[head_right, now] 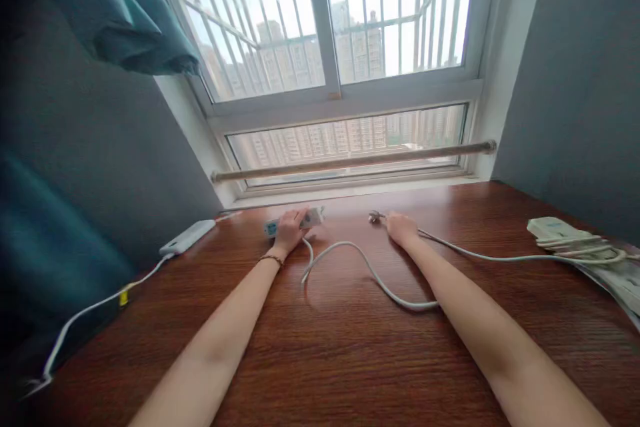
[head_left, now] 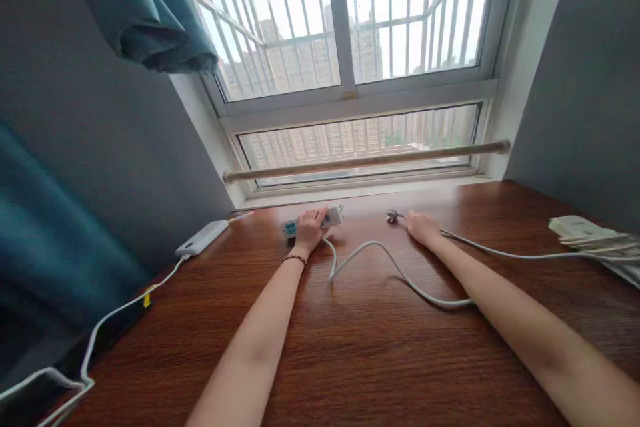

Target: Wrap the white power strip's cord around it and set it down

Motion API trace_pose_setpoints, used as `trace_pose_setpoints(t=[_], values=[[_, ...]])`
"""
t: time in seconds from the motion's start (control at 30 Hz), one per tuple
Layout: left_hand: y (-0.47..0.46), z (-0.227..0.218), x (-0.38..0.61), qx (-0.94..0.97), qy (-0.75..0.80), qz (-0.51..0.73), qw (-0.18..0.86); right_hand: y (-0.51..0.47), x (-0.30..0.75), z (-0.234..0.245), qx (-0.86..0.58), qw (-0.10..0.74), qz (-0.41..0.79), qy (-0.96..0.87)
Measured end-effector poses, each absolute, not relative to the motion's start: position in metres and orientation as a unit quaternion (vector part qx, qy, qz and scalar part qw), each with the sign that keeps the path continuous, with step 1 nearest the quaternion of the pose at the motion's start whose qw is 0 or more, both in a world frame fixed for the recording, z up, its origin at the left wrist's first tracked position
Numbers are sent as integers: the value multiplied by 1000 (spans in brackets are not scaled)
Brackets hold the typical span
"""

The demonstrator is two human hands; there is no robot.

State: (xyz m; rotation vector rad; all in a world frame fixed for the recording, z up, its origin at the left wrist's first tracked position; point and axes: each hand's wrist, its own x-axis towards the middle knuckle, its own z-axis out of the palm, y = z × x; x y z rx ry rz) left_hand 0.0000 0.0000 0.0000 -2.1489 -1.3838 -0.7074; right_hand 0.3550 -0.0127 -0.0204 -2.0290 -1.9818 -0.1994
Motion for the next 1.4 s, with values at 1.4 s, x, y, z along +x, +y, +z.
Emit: trace_pose_setpoints(t=[1.4], values=[[1, 0, 1, -790, -502, -259, 237, -10, 355, -19, -701, 137, -76, -695]])
